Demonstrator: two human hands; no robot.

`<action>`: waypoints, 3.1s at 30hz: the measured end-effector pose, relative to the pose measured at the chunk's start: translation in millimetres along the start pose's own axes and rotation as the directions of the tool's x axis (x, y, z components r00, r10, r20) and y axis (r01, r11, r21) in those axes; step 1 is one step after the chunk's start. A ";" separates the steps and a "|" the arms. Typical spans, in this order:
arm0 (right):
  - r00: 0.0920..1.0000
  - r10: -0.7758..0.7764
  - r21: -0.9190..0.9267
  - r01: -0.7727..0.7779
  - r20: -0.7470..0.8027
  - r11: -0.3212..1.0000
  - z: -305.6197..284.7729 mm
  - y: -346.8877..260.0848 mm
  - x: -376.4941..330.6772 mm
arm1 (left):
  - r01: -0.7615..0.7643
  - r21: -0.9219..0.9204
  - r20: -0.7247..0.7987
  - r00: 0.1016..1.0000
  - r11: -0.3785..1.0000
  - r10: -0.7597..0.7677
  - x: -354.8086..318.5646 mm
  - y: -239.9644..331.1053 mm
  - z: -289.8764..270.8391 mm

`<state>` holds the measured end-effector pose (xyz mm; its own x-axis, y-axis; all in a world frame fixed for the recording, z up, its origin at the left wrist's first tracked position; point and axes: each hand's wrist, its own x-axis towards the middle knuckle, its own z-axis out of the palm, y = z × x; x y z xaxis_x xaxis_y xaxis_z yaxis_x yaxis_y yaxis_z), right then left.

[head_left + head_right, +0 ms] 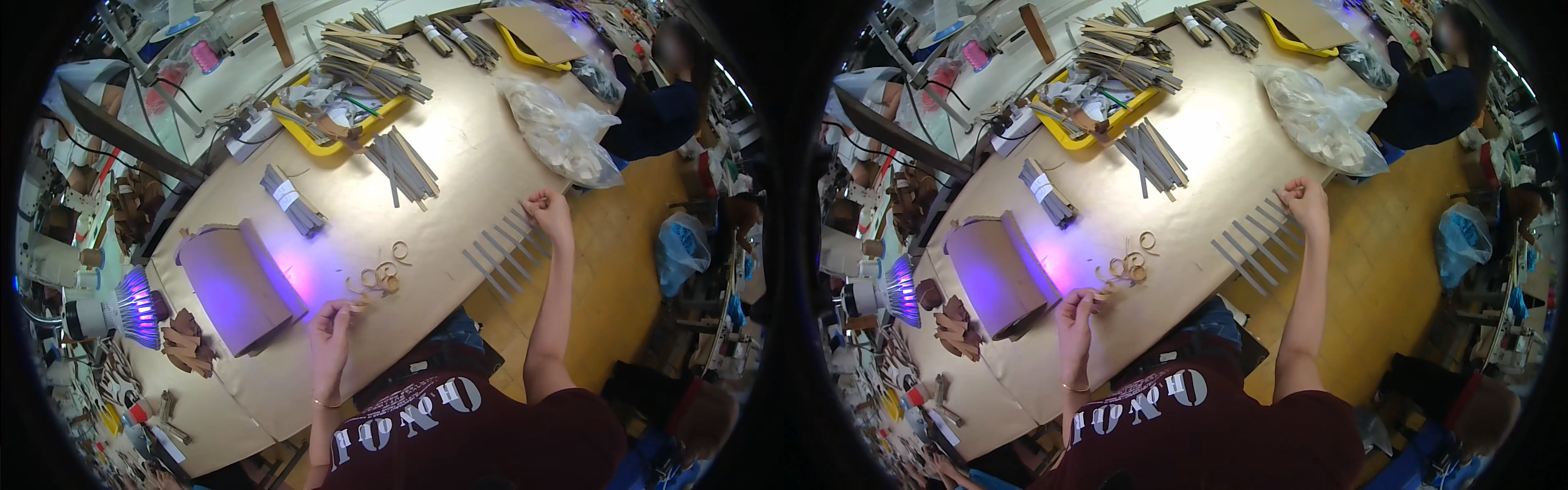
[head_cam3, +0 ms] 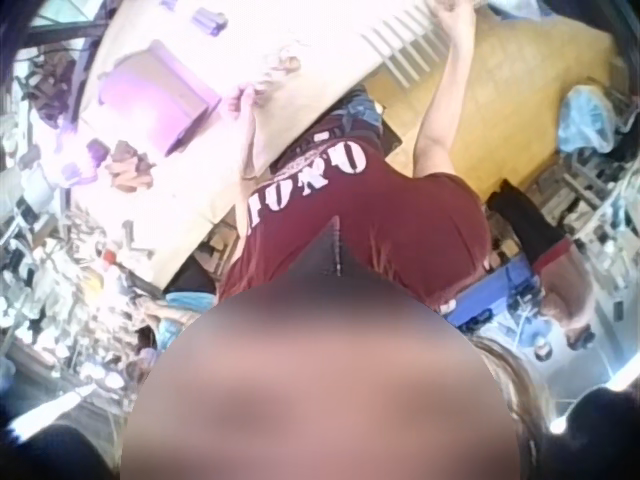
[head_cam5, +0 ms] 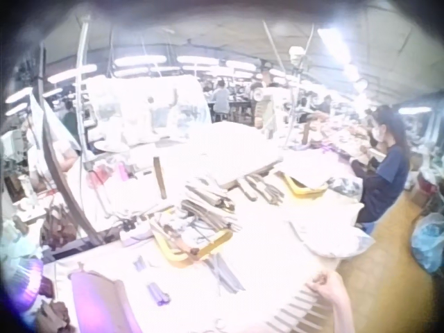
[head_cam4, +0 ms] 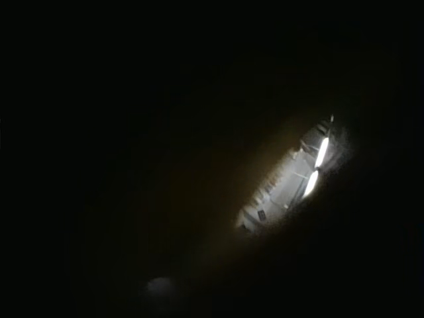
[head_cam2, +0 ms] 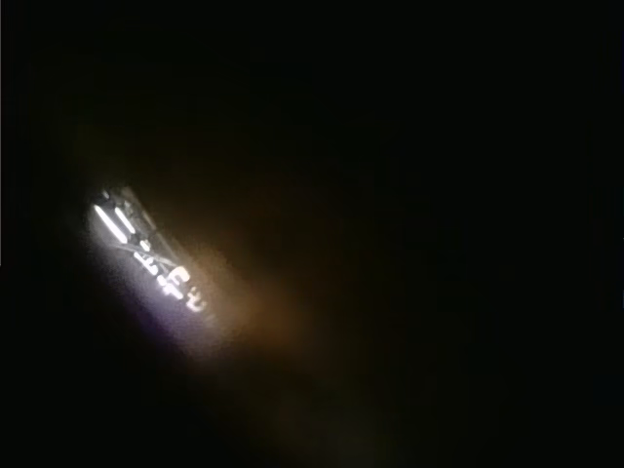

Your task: The person organizes materials on a workbench, then repeatedly picks up thin strips and small rubber bands, twisting the bands around the strips to form looped components. The person places the finished components on the table and continues the process with additional strips.

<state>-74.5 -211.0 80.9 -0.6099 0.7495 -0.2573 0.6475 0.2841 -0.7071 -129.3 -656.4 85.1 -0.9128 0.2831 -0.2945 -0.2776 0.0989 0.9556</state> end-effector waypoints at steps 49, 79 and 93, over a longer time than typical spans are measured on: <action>0.874 -0.484 -0.430 0.450 0.035 0.782 179.6 -158.3 -40.9 | -0.342 0.642 -0.069 0.865 0.686 0.497 -5.8 22.2 3.6; 0.780 -0.618 0.341 0.558 0.095 0.757 128.8 -165.5 -89.2 | -0.344 0.338 -0.074 0.918 0.876 0.389 -4.1 42.8 14.9; 0.464 -0.608 0.656 0.074 0.644 0.751 118.7 -166.4 -170.9 | -0.517 -0.146 -0.287 0.838 0.843 0.464 -12.7 81.2 19.7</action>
<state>-132.2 -457.4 164.4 -0.9710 -0.2104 -0.1137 0.1417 -0.1230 -0.9822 -134.3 -633.2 166.2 -0.9797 0.0095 0.2002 0.1941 -0.2024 0.9599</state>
